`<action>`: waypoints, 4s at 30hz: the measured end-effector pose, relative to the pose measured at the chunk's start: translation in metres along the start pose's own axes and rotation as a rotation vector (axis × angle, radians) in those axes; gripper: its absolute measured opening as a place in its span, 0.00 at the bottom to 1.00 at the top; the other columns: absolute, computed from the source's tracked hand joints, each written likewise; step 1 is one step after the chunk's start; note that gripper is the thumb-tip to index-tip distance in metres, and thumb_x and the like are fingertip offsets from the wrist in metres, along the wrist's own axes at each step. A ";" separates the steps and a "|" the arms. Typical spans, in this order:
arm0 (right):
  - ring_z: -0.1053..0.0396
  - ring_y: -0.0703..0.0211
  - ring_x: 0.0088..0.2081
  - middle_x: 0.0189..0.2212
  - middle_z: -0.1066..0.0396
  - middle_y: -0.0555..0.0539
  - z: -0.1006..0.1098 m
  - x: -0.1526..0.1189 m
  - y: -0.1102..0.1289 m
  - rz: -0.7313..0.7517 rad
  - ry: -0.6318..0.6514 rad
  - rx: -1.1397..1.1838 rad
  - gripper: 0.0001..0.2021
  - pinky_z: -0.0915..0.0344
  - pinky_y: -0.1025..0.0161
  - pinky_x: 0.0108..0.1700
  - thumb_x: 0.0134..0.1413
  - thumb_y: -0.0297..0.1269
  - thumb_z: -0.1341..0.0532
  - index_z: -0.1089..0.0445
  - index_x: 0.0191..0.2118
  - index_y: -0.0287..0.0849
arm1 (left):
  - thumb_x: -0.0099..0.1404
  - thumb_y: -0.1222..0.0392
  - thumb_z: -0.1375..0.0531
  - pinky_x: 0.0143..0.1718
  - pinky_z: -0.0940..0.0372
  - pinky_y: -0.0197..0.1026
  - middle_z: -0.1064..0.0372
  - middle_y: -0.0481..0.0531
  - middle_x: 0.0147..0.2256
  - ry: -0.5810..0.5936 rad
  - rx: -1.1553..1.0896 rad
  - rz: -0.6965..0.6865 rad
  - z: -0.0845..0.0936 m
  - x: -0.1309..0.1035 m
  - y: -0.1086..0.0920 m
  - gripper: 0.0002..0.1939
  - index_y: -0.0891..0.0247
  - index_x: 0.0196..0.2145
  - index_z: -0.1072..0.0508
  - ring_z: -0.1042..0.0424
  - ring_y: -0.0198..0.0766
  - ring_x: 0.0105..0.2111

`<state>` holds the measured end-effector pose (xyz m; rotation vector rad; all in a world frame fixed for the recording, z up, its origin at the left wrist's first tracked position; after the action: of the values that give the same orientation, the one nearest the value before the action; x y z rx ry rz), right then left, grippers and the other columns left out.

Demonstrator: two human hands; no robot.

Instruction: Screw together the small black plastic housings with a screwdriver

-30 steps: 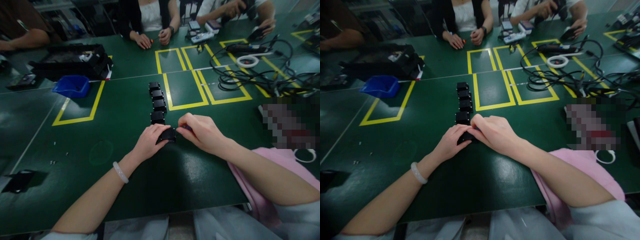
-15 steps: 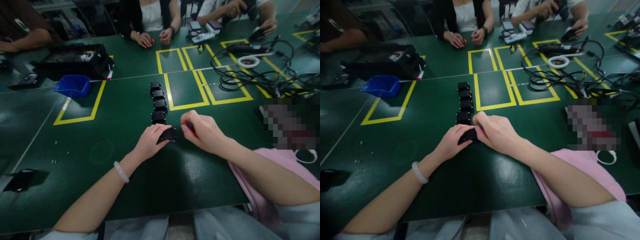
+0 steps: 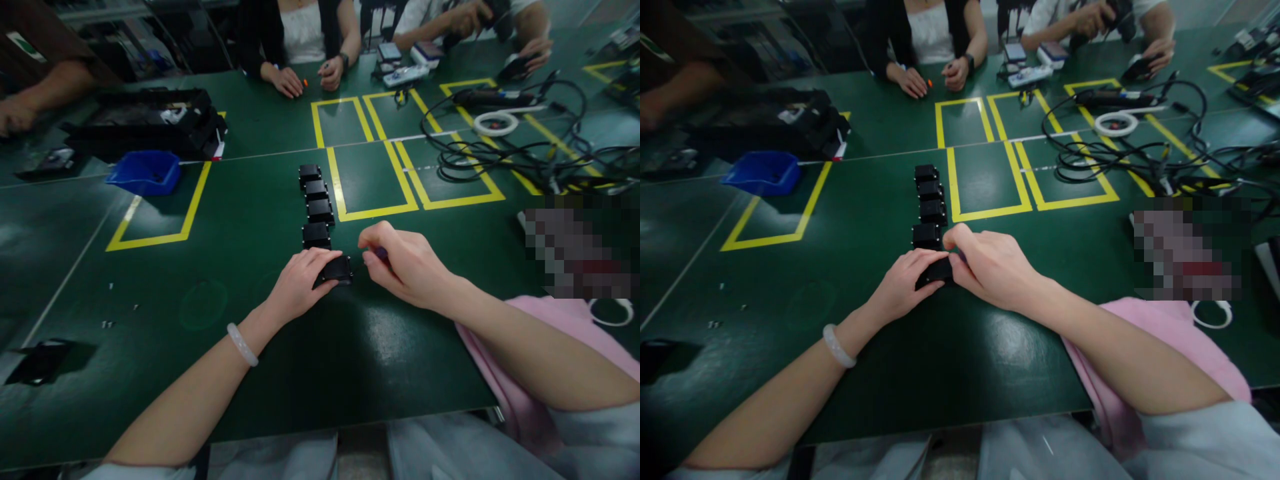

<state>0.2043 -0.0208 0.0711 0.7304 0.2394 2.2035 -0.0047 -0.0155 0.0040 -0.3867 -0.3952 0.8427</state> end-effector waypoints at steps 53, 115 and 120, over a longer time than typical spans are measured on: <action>0.33 0.62 0.25 0.27 0.32 0.48 -0.007 -0.002 -0.006 0.003 -0.101 -0.095 0.04 0.38 0.65 0.29 0.58 0.31 0.47 0.40 0.40 0.39 | 0.65 0.57 0.42 0.48 0.39 0.49 0.35 0.56 0.50 0.011 0.036 0.001 0.001 0.000 -0.001 0.23 0.60 0.57 0.40 0.35 0.46 0.49; 0.39 0.65 0.26 0.25 0.37 0.52 -0.002 0.001 -0.007 -0.058 -0.022 0.098 0.04 0.43 0.66 0.31 0.58 0.32 0.48 0.39 0.38 0.42 | 0.66 0.57 0.43 0.49 0.39 0.50 0.35 0.57 0.50 0.000 0.018 -0.007 0.000 0.000 0.000 0.22 0.60 0.56 0.39 0.35 0.47 0.49; 0.39 0.64 0.26 0.26 0.36 0.51 -0.002 0.001 -0.008 -0.040 0.025 0.080 0.06 0.44 0.66 0.31 0.61 0.37 0.48 0.38 0.35 0.42 | 0.66 0.57 0.43 0.48 0.39 0.49 0.35 0.56 0.50 0.003 0.025 -0.004 0.000 0.000 0.000 0.22 0.61 0.56 0.39 0.35 0.46 0.49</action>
<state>0.2073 -0.0144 0.0669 0.7354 0.3532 2.1769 -0.0046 -0.0156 0.0039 -0.3636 -0.3819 0.8427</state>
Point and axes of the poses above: each hand's wrist, its own x-axis towards the middle knuckle, its own z-axis out of the back of the hand, y = z × x, the point moved 1 cm from there along x, towards the middle knuckle
